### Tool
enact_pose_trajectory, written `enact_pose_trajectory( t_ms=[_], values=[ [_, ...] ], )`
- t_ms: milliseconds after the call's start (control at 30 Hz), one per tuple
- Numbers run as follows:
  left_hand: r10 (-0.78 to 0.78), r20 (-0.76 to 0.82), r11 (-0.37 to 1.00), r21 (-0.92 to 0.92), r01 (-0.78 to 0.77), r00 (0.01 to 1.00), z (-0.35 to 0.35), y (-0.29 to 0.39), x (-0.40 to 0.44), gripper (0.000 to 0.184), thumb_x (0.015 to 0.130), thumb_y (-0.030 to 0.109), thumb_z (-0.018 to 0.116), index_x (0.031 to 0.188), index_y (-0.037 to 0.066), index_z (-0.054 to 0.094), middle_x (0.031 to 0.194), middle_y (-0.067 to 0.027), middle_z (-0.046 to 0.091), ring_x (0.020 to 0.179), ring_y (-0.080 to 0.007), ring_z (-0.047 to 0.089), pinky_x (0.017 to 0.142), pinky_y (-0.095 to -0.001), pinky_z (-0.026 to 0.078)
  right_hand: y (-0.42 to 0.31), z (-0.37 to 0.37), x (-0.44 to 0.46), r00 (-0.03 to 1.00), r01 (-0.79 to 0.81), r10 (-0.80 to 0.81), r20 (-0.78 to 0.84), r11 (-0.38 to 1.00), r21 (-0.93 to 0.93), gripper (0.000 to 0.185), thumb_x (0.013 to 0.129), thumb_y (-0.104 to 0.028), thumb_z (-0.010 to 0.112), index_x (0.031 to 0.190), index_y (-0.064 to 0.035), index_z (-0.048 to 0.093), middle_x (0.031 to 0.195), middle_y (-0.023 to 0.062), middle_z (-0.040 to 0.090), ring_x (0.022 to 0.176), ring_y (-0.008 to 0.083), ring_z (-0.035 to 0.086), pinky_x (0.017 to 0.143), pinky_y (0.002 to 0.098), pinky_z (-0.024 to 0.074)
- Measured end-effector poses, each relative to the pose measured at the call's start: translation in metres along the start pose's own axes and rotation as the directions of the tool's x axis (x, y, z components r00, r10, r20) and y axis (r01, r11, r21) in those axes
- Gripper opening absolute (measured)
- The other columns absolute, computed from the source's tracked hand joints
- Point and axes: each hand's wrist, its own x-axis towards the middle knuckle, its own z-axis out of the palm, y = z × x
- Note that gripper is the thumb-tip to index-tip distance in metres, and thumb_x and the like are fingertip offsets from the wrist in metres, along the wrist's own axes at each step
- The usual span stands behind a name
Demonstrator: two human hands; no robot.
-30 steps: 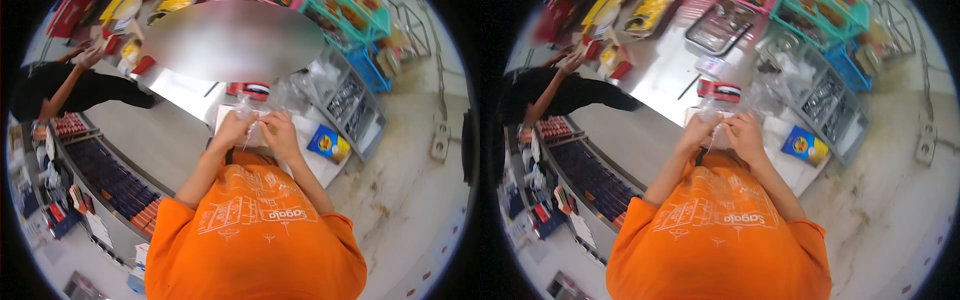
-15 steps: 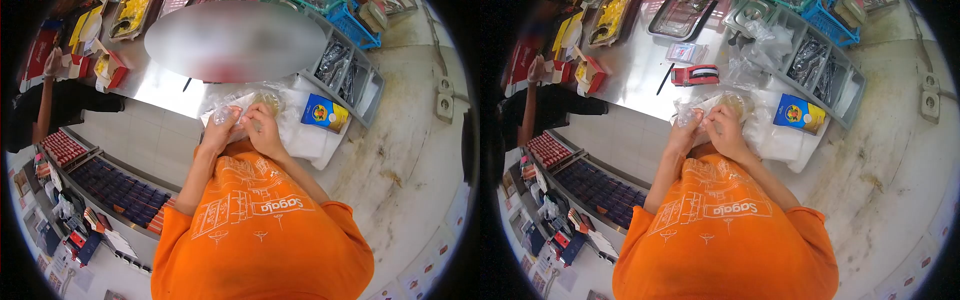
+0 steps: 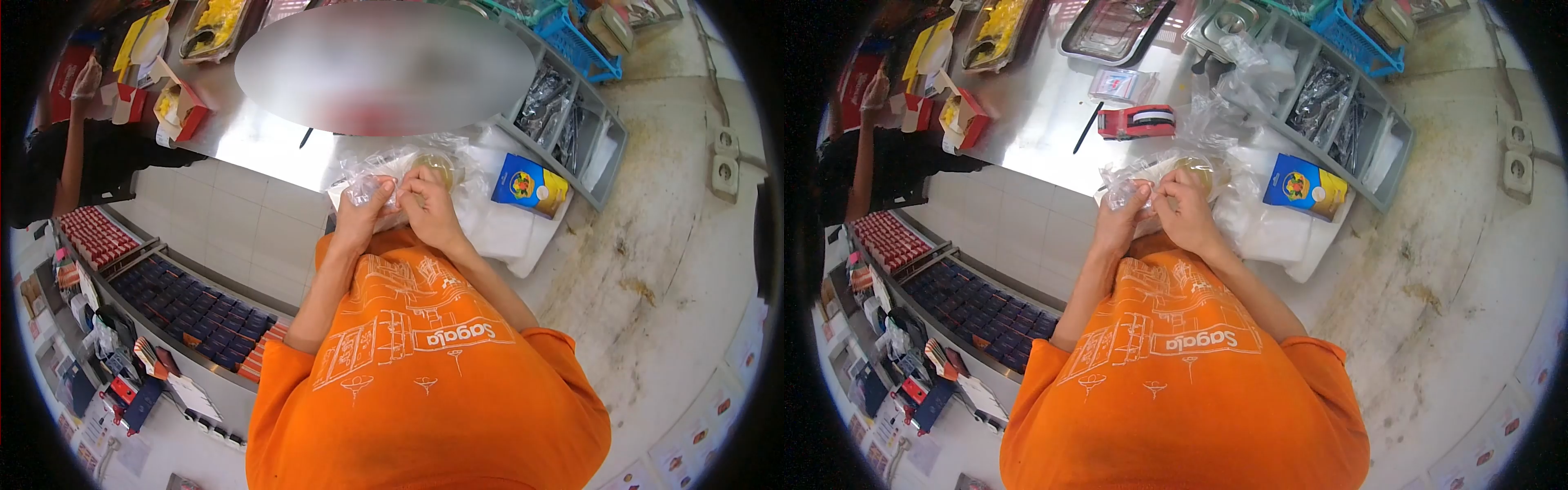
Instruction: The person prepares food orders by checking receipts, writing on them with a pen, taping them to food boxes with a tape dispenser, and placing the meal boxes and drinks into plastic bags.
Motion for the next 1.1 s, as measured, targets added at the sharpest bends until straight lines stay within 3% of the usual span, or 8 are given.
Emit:
enact_pose_trajectory(
  t_ms=[267,367,500,567,667,867,1033,1100],
  values=[
    [0.322,0.313,0.828,0.365,-0.427,0.893,-0.019,-0.011,0.012,0.018,0.093,0.018,0.061,0.099,0.002,0.066,0.088,-0.0059,0.067,0.081,-0.0135,0.064,0.067,-0.0308,0.055,0.017,0.002,0.000,0.980,0.144,-0.157,-0.126,0.984,-0.101,0.016,0.088,-0.009,0.058,0.075,0.0002,0.058,0.082,0.0109,0.056,0.081,0.0242,0.055,0.076,0.0347,0.0432],
    [0.458,0.374,0.679,0.438,-0.589,0.806,-0.025,-0.027,0.019,0.020,0.077,0.006,0.053,0.093,0.001,0.064,0.082,-0.0125,0.065,0.074,-0.0234,0.064,0.071,-0.0349,0.052,0.015,0.000,-0.008,0.939,-0.335,0.343,-0.028,0.930,0.153,0.013,0.083,-0.012,0.070,0.085,0.0003,0.067,0.082,0.0064,0.062,0.079,0.0168,0.058,0.076,0.0299,0.0460],
    [0.658,0.418,0.408,0.501,-0.763,0.627,-0.027,-0.021,0.016,0.016,0.080,0.010,0.056,0.093,0.001,0.061,0.085,-0.0148,0.064,0.076,-0.0278,0.065,0.071,-0.0405,0.051,-0.006,-0.009,-0.006,0.962,-0.267,0.258,0.083,0.956,0.119,0.014,0.090,-0.009,0.063,0.098,0.0015,0.062,0.089,0.0071,0.065,0.087,0.0168,0.060,0.083,0.0303,0.0469],
    [0.443,0.326,0.786,0.306,-0.537,0.835,-0.023,-0.013,0.004,0.017,0.088,0.015,0.055,0.094,0.000,0.061,0.082,-0.0191,0.064,0.068,-0.0344,0.065,0.067,-0.0423,0.051,0.001,-0.009,-0.006,0.974,-0.216,0.209,0.091,0.973,0.080,0.011,0.092,-0.007,0.059,0.099,0.0016,0.060,0.091,0.0072,0.063,0.088,0.0178,0.060,0.084,0.0299,0.0459],
    [0.355,0.126,0.863,0.337,-0.377,0.926,-0.024,0.001,-0.013,0.029,0.094,0.025,0.052,0.092,-0.002,0.062,0.076,-0.0241,0.063,0.064,-0.0419,0.063,0.066,-0.0451,0.051,-0.023,0.000,-0.013,0.995,-0.015,0.012,0.098,0.999,0.029,0.010,0.094,-0.009,0.058,0.094,0.0011,0.057,0.090,0.0069,0.061,0.084,0.0164,0.059,0.080,0.0291,0.0454],
    [0.652,-0.080,0.660,0.549,-0.512,0.754,-0.071,-0.001,-0.071,0.045,0.095,0.036,0.049,0.082,-0.005,0.061,0.067,-0.0280,0.060,0.067,-0.0458,0.060,0.067,-0.0472,0.048,-0.087,0.025,-0.019,0.809,0.146,-0.019,0.587,0.975,-0.169,0.016,0.096,-0.013,0.058,0.088,0.0002,0.053,0.082,0.0075,0.059,0.073,0.0134,0.056,0.070,0.0279,0.0451],
    [0.566,-0.084,0.726,0.522,-0.447,0.820,-0.189,0.011,-0.171,0.040,0.095,0.035,0.052,0.099,-0.003,0.064,0.070,-0.0220,0.062,0.057,-0.0280,0.059,0.060,-0.0383,0.049,-0.118,0.123,-0.003,0.672,0.160,-0.101,0.734,0.987,-0.011,0.006,0.095,-0.006,0.055,0.094,-0.0019,0.051,0.078,0.0043,0.055,0.071,0.0121,0.054,0.072,0.0245,0.0453],
    [0.263,-0.424,0.951,-0.040,-0.308,0.867,-0.244,-0.010,-0.229,0.038,0.093,0.037,0.057,0.109,0.004,0.065,0.083,-0.0026,0.063,0.068,-0.0092,0.056,0.051,-0.0268,0.046,-0.132,0.174,0.012,0.745,0.254,-0.258,0.615,0.962,0.096,0.004,0.094,-0.004,0.052,0.093,-0.0009,0.052,0.078,0.0054,0.057,0.072,0.0132,0.056,0.070,0.0273,0.0453]
  ],
)
